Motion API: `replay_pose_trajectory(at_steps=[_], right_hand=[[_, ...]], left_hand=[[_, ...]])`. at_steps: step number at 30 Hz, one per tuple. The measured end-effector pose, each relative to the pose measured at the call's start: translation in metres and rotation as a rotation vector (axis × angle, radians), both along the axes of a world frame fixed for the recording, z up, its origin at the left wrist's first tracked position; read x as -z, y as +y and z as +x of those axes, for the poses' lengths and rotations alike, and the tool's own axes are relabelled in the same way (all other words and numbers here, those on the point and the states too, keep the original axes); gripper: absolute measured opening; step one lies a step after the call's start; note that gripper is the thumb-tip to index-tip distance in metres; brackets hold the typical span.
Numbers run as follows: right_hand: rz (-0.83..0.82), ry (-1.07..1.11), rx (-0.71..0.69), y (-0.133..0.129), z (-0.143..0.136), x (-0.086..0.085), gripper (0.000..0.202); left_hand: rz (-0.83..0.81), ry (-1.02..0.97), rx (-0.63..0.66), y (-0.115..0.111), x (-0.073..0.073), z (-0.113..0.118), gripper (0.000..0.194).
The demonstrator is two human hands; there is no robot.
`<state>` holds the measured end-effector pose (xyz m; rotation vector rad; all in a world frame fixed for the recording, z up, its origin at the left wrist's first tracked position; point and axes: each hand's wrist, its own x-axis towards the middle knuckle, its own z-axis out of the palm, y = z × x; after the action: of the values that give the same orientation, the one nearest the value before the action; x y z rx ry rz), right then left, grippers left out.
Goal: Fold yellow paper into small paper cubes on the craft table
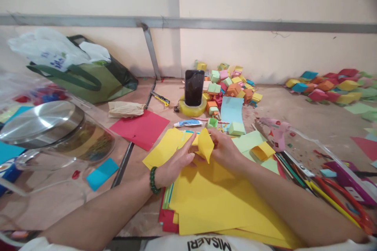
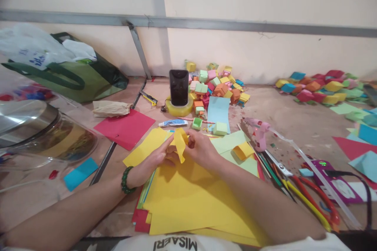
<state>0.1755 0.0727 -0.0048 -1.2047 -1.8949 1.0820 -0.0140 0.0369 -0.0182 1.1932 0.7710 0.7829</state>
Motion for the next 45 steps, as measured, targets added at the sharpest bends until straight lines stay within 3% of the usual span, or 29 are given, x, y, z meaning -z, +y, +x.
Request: replay_pose_trajectory(at_steps=[4, 8, 13, 16, 18, 24, 30, 32, 35, 40, 45], right_hand=[[-0.034, 0.14, 0.056, 0.002, -0.001, 0.001, 0.004], [0.201, 0.007, 0.152, 0.001, -0.001, 0.005, 0.011], [0.647, -0.248, 0.092, -0.003, -0.003, 0.016, 0.026], [0.731, -0.299, 0.075, -0.002, -0.005, 0.019, 0.031], [0.669, -0.263, 0.08, -0.001, -0.005, 0.018, 0.031], [0.223, 0.018, 0.104, 0.002, -0.008, 0.012, 0.029], [-0.101, 0.323, 0.105, 0.009, -0.007, 0.011, 0.031], [-0.083, 0.336, 0.107, 0.009, -0.006, 0.01, 0.031], [0.109, 0.214, 0.109, 0.008, -0.004, 0.011, 0.025], [0.396, -0.072, -0.047, 0.004, -0.003, 0.013, 0.051], [0.283, -0.031, -0.111, 0.0, -0.006, 0.01, 0.042]], left_hand=[[0.039, 0.003, 0.008, 0.0, -0.002, 0.0, 0.082], [0.145, 0.186, -0.1, -0.002, -0.005, 0.007, 0.097], [0.119, 0.209, -0.293, -0.006, -0.015, 0.016, 0.058], [0.011, 0.229, -0.311, -0.008, -0.018, 0.017, 0.047], [-0.061, 0.252, -0.288, -0.01, -0.017, 0.017, 0.045], [-0.071, 0.259, -0.279, -0.012, -0.013, 0.017, 0.045], [0.124, 0.135, -0.215, -0.01, -0.016, 0.02, 0.068], [0.131, 0.11, -0.187, -0.008, -0.015, 0.018, 0.078], [0.079, 0.054, -0.194, -0.004, -0.009, 0.012, 0.079], [-0.191, -0.099, -0.203, 0.007, -0.004, 0.005, 0.074], [-0.262, -0.213, -0.075, 0.006, -0.007, 0.011, 0.071]])
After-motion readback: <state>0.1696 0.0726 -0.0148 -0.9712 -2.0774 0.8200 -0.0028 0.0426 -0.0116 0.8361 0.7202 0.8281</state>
